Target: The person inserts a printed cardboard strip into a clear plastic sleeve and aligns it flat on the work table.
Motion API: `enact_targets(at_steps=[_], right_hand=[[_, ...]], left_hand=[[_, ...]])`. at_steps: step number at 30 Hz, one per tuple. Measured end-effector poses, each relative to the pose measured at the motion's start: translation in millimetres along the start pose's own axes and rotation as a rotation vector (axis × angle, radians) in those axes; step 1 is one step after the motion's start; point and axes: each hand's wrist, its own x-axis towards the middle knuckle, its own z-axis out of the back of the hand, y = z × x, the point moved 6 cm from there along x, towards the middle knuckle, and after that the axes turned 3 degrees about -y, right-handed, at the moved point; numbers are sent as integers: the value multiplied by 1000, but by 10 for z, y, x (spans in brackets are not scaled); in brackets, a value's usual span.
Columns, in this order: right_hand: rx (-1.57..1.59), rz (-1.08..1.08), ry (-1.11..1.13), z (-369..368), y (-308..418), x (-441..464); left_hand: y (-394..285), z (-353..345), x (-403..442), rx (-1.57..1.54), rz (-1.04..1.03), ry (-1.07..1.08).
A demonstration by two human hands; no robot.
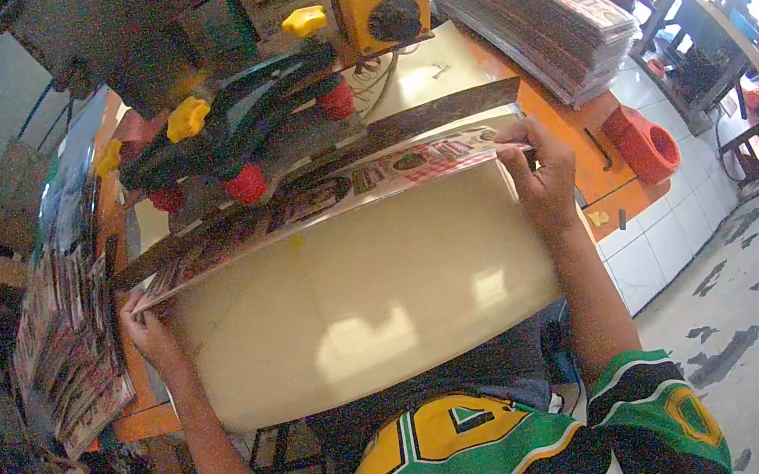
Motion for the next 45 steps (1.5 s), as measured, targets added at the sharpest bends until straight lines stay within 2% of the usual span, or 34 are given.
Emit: enact_targets(at_steps=[5,7,14,16,19,20,22,23,28,32,35,37,39,41,43,45], right_hand=[[-24,-4,17,20,18,-12],[-22,114,-58,46,99,-16],[121,48,-126,113,74,-63],[207,-58,-122,135,-56,-81],[255,-97,-196,138,-91,-61],[254,-97,-197,133,-83,-49],[315,-112,-235,146,-85,-29],[316,-112,-234,143,-88,-25],[370,-189,-290,203,-207,-36],[291,-152,-295,238,-178,-19],[367,-145,-349,275,-188,-5],[479,-40,-430,360,-223,28],[535,-45,-405,403,-282,26],[668,-29,-475,461,-249,38],[619,-15,-440,545,-361,39],[551,-27,-538,618,-482,-1]], left_hand=[[27,-1,13,-19,14,5],[31,-1,14,-74,62,19],[-31,12,4,-163,14,-10],[31,25,-16,-378,168,-40],[115,27,-8,-536,261,-49],[113,44,-5,-536,260,-48],[51,58,-41,-480,431,-60],[56,59,-39,-480,432,-61],[215,34,-22,-758,562,-30],[-27,7,-76,-853,468,-20],[-314,29,-115,-811,296,49],[-371,21,-135,-826,218,124],[-384,0,-149,-860,143,213],[-401,-47,-185,-896,69,319],[-447,-105,-214,-921,10,435],[-514,-167,-265,-898,29,522]])
